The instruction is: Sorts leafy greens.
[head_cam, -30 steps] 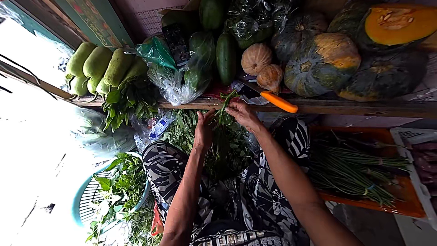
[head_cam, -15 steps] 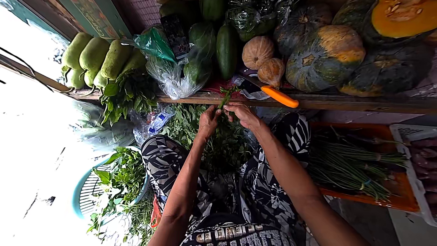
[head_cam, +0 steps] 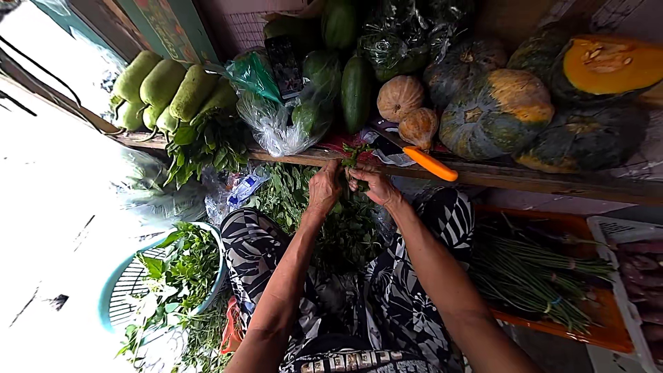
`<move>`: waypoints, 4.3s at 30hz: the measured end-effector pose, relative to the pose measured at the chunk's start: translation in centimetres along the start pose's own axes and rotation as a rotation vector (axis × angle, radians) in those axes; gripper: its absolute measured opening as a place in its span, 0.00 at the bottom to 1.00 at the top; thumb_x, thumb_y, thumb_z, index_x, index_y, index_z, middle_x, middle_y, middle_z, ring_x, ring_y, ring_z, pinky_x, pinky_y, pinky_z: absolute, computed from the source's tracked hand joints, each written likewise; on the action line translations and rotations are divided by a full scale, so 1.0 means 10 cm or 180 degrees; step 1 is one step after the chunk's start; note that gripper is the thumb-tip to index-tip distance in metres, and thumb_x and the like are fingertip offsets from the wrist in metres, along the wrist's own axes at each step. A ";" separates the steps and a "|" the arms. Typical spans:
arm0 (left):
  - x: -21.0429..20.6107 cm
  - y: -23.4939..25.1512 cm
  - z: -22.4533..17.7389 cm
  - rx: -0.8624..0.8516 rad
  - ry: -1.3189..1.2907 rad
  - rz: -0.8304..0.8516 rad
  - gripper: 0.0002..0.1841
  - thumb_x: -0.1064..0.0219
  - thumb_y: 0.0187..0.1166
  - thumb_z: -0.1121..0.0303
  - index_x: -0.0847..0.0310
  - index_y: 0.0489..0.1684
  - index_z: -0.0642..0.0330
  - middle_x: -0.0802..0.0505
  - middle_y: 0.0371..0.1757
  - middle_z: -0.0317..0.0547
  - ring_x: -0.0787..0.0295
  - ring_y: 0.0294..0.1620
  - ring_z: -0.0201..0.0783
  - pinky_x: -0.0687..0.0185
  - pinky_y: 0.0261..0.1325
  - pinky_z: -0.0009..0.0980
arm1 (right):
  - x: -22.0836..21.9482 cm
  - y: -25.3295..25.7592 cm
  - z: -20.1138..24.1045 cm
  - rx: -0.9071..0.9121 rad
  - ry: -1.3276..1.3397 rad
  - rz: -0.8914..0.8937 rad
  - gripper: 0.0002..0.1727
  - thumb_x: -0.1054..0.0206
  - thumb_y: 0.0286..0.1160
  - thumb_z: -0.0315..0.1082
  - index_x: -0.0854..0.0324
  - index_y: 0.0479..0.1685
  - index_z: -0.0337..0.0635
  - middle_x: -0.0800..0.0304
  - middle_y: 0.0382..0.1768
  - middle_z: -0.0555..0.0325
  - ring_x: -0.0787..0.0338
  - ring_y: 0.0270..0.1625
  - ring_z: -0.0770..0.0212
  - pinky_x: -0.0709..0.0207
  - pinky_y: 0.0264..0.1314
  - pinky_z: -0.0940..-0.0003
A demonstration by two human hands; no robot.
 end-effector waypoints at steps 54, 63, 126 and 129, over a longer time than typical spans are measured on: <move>-0.27 -0.07 0.18 0.1014 -0.1814 0.0654 0.19 0.52 0.95 0.61 0.17 0.52 0.66 0.13 0.28 0.41 0.18 0.28 0.29 0.18 0.40 0.31 | 0.05 0.11 -0.11 -0.0158 -0.0972 -0.1363 0.07 0.29 0.75 0.24 0.15 0.48 0.32 0.11 0.32 0.62 0.15 0.27 0.76 0.17 0.34 0.80; -0.40 -0.30 1.34 0.2253 0.0089 0.1625 0.19 0.40 0.88 0.59 0.15 0.65 0.63 0.10 0.61 0.69 0.15 0.65 0.70 0.27 0.66 0.73 | 0.24 0.10 0.10 0.0074 -0.0112 -0.1760 0.16 0.60 0.98 0.42 0.30 0.60 0.44 0.13 0.32 0.61 0.06 0.35 0.60 0.08 0.44 0.62; -0.04 0.15 0.52 0.1338 -0.2027 0.0318 0.08 0.33 0.83 0.70 0.18 0.49 0.67 0.11 0.36 0.41 0.16 0.33 0.27 0.18 0.41 0.26 | 0.14 0.18 -0.11 -0.0823 -0.2269 -0.0432 0.31 0.19 0.69 0.34 0.21 0.72 0.32 0.10 0.60 0.43 0.11 0.60 0.55 0.19 0.64 0.57; -0.06 0.15 0.33 0.0754 -0.1053 0.0515 0.11 0.32 0.83 0.69 0.13 0.49 0.71 0.06 0.43 0.54 0.08 0.44 0.41 0.14 0.57 0.41 | 0.11 0.21 -0.17 -0.0864 -0.2155 -0.0429 0.20 0.22 0.72 0.33 0.17 0.58 0.31 0.08 0.45 0.51 0.14 0.41 0.68 0.21 0.47 0.69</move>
Point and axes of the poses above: each hand's wrist, its own y-axis towards the middle knuckle, its own x-axis out of the back of the hand, z = x × y, the point moved 1 cm from there along y, towards the middle knuckle
